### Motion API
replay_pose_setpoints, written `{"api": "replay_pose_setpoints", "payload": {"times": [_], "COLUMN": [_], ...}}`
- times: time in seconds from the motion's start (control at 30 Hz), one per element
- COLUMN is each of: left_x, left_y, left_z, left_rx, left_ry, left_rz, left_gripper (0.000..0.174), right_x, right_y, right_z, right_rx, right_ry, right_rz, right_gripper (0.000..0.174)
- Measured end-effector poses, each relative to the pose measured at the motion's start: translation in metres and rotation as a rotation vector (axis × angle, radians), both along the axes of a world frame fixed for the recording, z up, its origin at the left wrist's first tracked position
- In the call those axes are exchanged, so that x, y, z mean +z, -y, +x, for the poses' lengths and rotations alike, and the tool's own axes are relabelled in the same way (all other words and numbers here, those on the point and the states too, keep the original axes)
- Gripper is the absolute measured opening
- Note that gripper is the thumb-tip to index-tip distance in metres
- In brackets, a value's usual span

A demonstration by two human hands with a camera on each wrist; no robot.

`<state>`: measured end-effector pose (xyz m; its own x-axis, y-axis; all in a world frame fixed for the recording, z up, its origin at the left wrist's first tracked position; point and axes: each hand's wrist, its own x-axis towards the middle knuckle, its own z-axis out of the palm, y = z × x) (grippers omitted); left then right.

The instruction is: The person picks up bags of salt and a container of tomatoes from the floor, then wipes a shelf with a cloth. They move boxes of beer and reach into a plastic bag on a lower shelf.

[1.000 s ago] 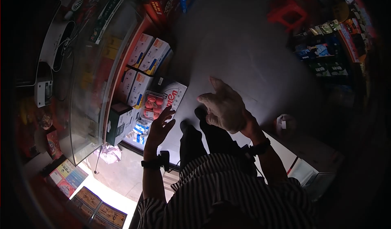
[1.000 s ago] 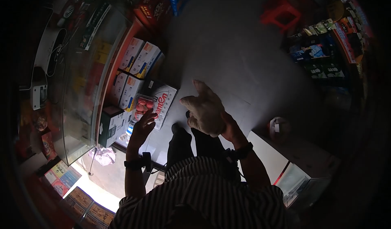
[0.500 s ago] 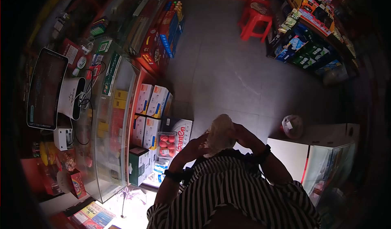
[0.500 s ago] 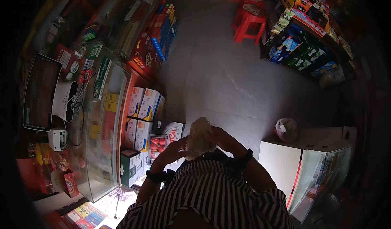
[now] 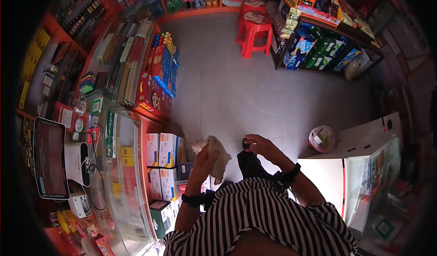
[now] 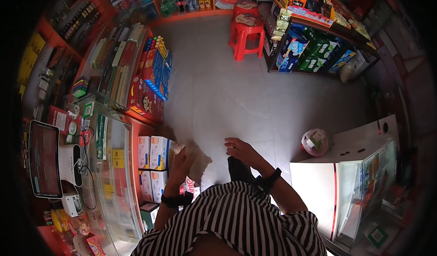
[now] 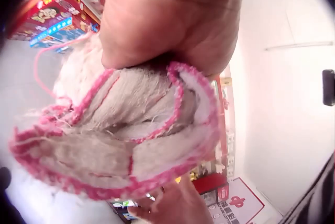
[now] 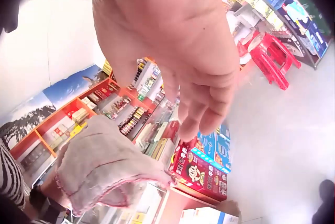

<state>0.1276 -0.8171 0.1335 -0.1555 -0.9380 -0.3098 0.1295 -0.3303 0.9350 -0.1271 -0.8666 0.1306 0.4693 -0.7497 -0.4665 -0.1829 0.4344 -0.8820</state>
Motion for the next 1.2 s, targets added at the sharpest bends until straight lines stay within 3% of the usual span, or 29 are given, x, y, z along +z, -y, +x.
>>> {"api": "replay_pose_setpoints", "payload": {"times": [0.1, 0.2, 0.27, 0.33, 0.4, 0.43, 0.57, 0.67, 0.8, 0.97, 1.03, 1.07, 1.13, 1.17, 1.2], "left_x": [-0.003, 0.000, 0.000, 0.001, 0.005, 0.002, 0.007, 0.007, -0.027, -0.015, -0.004, -0.002, 0.001, 0.001, 0.002], "left_y": [0.055, 0.117, 0.160, 0.200, 0.228, 0.238, 0.278, 0.314, 0.377, 0.469, 0.505, 0.525, 0.564, 0.581, 0.596], "left_z": [-0.039, -0.076, -0.091, -0.111, -0.117, -0.118, -0.111, -0.100, -0.096, -0.077, -0.064, -0.059, -0.055, -0.055, -0.060], "left_rx": [-0.178, -0.373, -0.451, -0.350, -0.338, -0.265, 0.000, -0.033, -0.204, -0.238, -0.282, -0.299, -0.251, -0.340, -0.369], "left_ry": [0.037, 0.112, 0.324, 0.177, 0.225, 0.233, 0.206, 0.161, 0.183, 0.119, 0.108, 0.095, 0.052, 0.040, 0.037], "left_rz": [-0.116, -0.107, -0.082, -0.173, -0.134, -0.125, -0.002, -0.051, -0.141, 0.014, 0.029, 0.021, 0.036, 0.026, 0.043], "left_gripper": [0.041, 0.044, 0.045, 0.039, 0.036, 0.034, 0.053, 0.058, 0.057, 0.053, 0.050, 0.050, 0.049, 0.048, 0.048], "right_x": [-0.004, 0.000, -0.001, -0.007, -0.020, -0.023, -0.027, -0.013, -0.036, -0.018, -0.017, -0.015, -0.001, -0.013, -0.014], "right_y": [0.046, 0.091, 0.118, 0.159, 0.190, 0.202, 0.258, 0.294, 0.339, 0.415, 0.443, 0.455, 0.481, 0.494, 0.502], "right_z": [-0.003, -0.017, -0.034, -0.052, -0.061, -0.062, -0.061, -0.051, -0.015, -0.009, 0.000, 0.005, 0.019, 0.020, 0.022], "right_rx": [0.017, -0.062, -0.064, -0.045, 0.021, -0.085, -0.303, -0.325, -0.055, 0.067, -0.017, -0.031, -0.309, -0.303, -0.329], "right_ry": [0.301, 0.412, 0.399, 0.369, 0.062, 0.084, 0.107, 0.240, 0.039, -0.142, -0.228, -0.246, -0.133, -0.115, -0.128], "right_rz": [-0.139, 0.023, 0.019, -0.007, -0.126, -0.065, -0.099, -0.034, -0.519, -0.230, -0.497, -0.500, -0.521, -0.598, -0.579], "right_gripper": [0.053, 0.053, 0.052, 0.050, 0.044, 0.034, 0.032, 0.038, 0.040, 0.037, 0.048, 0.048, 0.063, 0.077, 0.077]}}
